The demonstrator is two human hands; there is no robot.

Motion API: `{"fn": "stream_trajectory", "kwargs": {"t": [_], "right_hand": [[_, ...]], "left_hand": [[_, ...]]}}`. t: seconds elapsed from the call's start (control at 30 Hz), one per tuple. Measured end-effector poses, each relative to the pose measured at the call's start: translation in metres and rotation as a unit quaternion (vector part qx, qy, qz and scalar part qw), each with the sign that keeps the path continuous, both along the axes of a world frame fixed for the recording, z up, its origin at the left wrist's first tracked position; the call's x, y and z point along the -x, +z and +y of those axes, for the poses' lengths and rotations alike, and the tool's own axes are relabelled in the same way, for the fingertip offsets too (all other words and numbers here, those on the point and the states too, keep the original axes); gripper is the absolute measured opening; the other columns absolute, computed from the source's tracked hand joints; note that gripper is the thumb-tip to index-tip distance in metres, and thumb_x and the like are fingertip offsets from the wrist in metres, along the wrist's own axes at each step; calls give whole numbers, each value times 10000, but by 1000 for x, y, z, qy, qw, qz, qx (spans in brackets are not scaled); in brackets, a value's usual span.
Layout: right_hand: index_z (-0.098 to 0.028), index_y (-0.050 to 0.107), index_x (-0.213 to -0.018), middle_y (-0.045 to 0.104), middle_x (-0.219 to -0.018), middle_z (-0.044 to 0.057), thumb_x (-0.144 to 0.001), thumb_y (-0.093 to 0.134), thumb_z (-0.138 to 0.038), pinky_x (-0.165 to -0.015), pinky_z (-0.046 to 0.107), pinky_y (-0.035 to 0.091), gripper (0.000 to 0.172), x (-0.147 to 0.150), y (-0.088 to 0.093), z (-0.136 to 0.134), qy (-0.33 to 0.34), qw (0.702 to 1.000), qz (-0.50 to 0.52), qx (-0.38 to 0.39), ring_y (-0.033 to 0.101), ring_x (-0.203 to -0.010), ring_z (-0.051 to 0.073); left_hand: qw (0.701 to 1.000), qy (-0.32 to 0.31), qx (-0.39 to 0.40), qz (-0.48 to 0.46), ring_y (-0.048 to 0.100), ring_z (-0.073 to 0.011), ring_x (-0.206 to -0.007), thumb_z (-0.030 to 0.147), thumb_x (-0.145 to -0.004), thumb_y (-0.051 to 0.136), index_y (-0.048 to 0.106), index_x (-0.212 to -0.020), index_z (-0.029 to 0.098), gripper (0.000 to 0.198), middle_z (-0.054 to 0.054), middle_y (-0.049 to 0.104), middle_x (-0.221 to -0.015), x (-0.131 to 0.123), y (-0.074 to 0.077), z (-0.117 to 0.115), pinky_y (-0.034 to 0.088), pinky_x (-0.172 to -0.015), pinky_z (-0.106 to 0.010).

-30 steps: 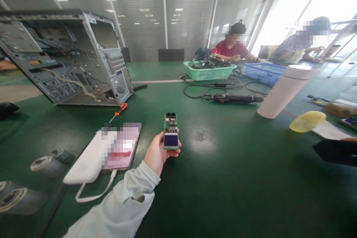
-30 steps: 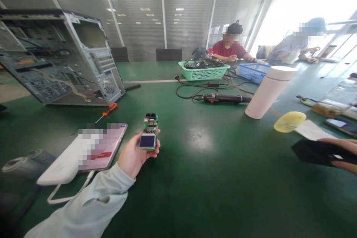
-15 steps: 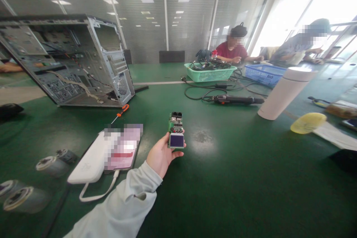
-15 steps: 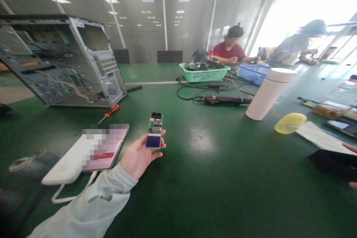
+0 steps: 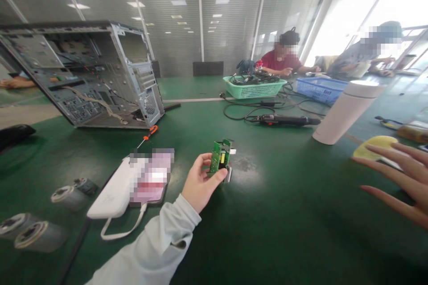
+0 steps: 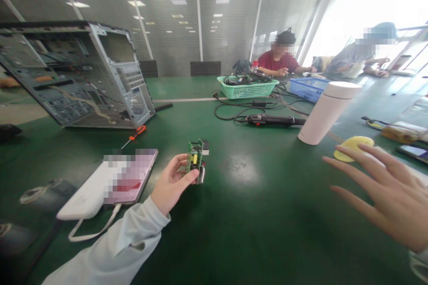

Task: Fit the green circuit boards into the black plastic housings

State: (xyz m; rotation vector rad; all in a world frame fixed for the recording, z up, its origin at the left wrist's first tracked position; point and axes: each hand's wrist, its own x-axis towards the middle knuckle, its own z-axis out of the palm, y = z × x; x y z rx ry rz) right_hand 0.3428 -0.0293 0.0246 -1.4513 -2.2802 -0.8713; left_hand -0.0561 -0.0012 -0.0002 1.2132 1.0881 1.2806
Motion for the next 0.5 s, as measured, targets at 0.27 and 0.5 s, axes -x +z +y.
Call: {"fn": "stream_trajectory", "kwargs": {"t": [0.27,0.5], "right_hand": [[-213,430,-1298,437,-1312,73,-967,373,-375,-953,446,413,373,145,11,-6,217,975,33,18,370,-1245,254],[-86,470,-1240,514,-1200,102,-813,659,-390,-903,425,468,558,215,-10,15,237,966,83,65,449,-1116,267]], "left_hand": [[876,-40,-212,432,555,-208,-858,316,-681,656,549,-1026,234,370,-44,466,-994,5,6,-9,491,-782,-389],[846,-43,-273,455,521,-219,-890,256,-669,655,575,-1042,219,383,-48,435,-966,5,2,-7,487,-829,-393]]}}
